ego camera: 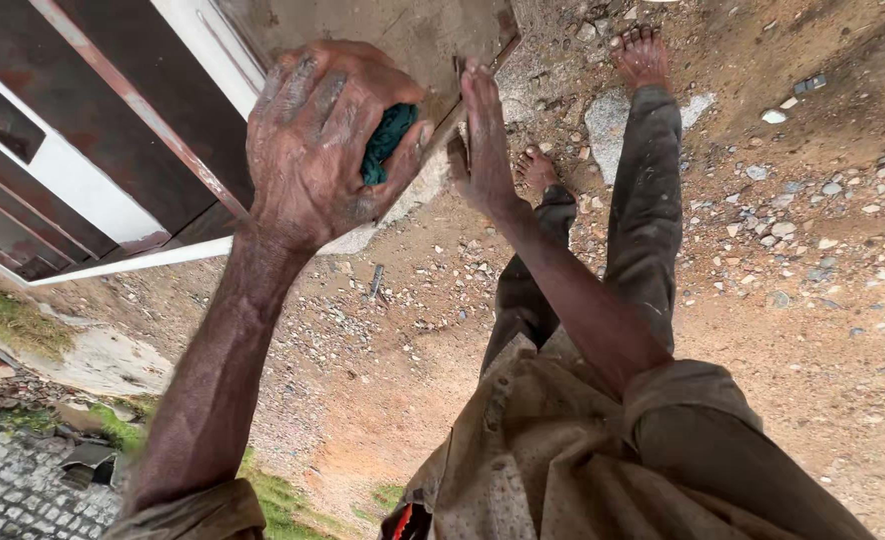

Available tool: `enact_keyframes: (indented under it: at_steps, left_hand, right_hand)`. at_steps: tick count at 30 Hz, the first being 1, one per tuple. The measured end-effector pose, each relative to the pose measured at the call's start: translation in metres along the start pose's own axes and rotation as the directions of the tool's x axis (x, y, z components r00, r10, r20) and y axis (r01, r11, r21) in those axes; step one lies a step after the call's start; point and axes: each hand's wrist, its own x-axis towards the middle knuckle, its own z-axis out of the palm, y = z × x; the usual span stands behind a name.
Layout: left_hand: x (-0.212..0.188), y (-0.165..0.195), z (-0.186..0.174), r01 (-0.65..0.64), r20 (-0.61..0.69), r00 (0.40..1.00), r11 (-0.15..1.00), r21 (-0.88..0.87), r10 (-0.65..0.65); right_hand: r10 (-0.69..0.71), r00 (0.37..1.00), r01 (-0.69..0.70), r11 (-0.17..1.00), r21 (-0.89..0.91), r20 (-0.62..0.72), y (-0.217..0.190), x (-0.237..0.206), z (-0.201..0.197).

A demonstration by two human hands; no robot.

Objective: The person sands the edges and surfaces of a white wooden cabinet using a sanding block and a sponge. They repeatedly dip the sponge into a bucket of water and continue sanding different sections of the furniture.

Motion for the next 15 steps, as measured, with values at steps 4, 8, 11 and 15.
enact_keyframes:
  at_steps: [4, 8, 11, 15]
  left_hand:
    - [0.017, 0.01, -0.014, 0.045, 0.071, 0.997, 0.997, -0.062, -0.041]
    - [0.029, 0.016, -0.021, 0.04, 0.087, 0.996, 0.997, -0.059, -0.035]
    - [0.027, 0.016, -0.023, 0.044, 0.067, 0.997, 0.998, -0.05, -0.041]
    - [0.025, 0.013, -0.022, 0.007, 0.05, 0.999, 0.993, -0.12, -0.001]
  right_hand:
    - [0.244, 0.968, -0.233, 0.96, -0.156, 0.059, 0.076, 0.063, -0.02]
    - [0.081, 0.997, -0.081, 0.996, -0.02, -0.004, -0.019, 0.004, -0.01]
    - [-0.144, 0.987, 0.129, 0.975, 0.182, 0.069, -0.126, -0.05, 0.003]
    - [-0.144, 0.989, 0.148, 0.981, 0.128, -0.037, -0.057, -0.028, 0.01]
